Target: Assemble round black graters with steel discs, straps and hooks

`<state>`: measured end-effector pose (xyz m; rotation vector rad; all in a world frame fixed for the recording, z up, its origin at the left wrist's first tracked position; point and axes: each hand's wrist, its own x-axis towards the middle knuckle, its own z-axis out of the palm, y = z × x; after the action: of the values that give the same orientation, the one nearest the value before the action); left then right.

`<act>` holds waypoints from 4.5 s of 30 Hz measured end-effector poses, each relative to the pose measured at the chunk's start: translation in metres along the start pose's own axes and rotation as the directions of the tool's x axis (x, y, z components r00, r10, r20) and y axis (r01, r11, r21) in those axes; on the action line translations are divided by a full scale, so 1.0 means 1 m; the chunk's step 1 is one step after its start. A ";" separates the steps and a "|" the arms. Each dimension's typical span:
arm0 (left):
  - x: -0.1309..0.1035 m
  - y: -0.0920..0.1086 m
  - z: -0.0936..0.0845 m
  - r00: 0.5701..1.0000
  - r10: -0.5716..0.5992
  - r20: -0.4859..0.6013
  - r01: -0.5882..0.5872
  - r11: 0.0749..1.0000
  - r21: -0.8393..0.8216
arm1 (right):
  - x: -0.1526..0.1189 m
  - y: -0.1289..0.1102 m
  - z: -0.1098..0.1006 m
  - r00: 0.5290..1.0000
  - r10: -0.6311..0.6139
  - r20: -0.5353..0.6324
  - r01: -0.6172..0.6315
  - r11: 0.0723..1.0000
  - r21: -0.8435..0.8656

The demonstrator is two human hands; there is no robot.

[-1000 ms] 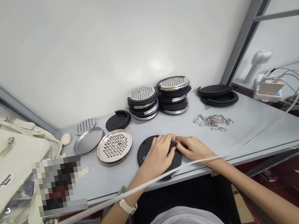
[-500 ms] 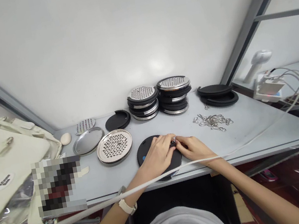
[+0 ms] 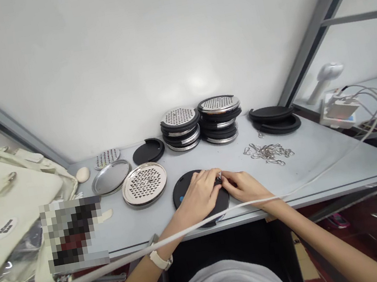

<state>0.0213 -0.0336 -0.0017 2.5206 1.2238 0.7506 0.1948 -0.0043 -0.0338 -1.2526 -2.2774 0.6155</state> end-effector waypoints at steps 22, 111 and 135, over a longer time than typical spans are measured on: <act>0.000 0.000 0.000 1.000 0.000 0.008 0.000 1.000 0.009 | 0.000 0.001 0.001 1.000 -0.001 -0.012 0.001 1.000 -0.027; 0.000 -0.002 0.001 1.000 0.007 0.020 -0.007 1.000 0.007 | 0.000 0.000 0.000 1.000 -0.002 -0.022 0.003 1.000 0.030; 0.000 -0.001 -0.001 1.000 0.016 0.024 -0.016 1.000 0.005 | 0.000 0.000 0.000 1.000 -0.006 -0.024 0.006 1.000 0.017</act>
<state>0.0200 -0.0335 -0.0010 2.5389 1.2011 0.7193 0.1943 -0.0041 -0.0341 -1.2386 -2.2513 0.6130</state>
